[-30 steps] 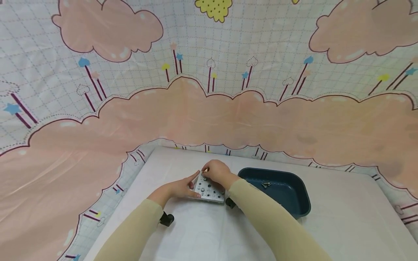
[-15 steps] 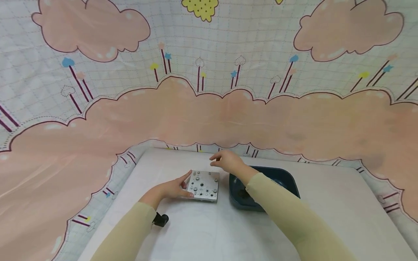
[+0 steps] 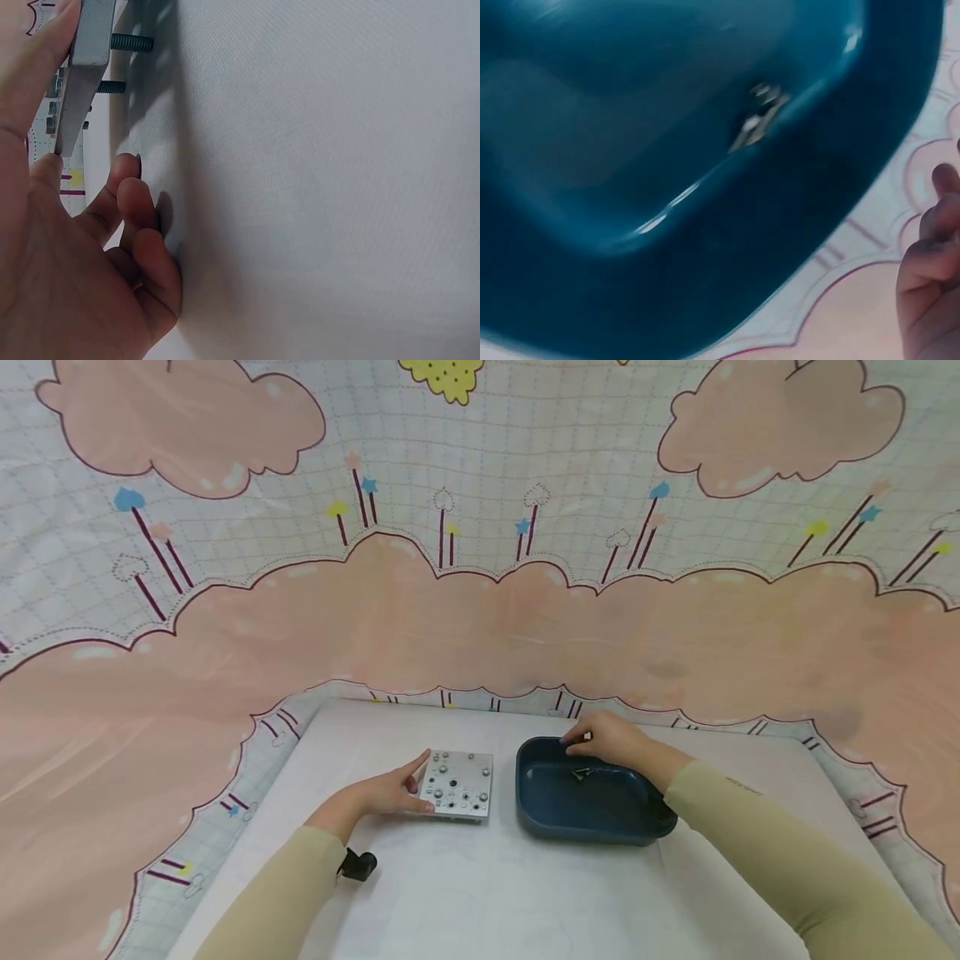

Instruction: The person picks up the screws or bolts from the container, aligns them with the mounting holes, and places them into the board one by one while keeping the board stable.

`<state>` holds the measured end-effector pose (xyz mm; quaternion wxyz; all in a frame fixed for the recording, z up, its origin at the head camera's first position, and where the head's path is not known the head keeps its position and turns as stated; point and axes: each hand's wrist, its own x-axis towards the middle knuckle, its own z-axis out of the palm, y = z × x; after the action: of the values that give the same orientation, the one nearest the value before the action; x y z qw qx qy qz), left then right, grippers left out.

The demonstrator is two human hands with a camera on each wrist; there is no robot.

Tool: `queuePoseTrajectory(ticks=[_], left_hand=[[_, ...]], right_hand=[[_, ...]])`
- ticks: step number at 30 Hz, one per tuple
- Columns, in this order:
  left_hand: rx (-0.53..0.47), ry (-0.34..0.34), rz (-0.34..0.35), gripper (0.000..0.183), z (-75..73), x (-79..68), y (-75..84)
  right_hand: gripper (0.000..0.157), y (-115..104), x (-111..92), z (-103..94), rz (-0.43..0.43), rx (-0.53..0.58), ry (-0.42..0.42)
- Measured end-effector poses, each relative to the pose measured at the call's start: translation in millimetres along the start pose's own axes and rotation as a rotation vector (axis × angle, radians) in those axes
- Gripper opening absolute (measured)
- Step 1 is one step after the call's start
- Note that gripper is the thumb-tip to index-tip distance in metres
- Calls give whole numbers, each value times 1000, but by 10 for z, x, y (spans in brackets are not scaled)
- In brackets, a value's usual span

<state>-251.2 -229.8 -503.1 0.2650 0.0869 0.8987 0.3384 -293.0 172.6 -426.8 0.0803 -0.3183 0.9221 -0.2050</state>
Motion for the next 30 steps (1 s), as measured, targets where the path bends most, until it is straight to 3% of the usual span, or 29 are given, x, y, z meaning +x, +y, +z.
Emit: queuePoseTrajectory(ticks=[11,14,19,30], left_hand=[[-2,8,-8,113,5,-24,-25],[-5,14,-15,113,13,-18,-22],[9,19,-22,113,7,-33,-13],[-11,15,-21,113,14,-31,-29]], right_hand=[[17,228,19,84,-69,-167,-184],[13,237,36,120,-134,-227,-226],[6,235,65,165,-294,-370,-233],[8,276,93,333,-455,-544,-182]])
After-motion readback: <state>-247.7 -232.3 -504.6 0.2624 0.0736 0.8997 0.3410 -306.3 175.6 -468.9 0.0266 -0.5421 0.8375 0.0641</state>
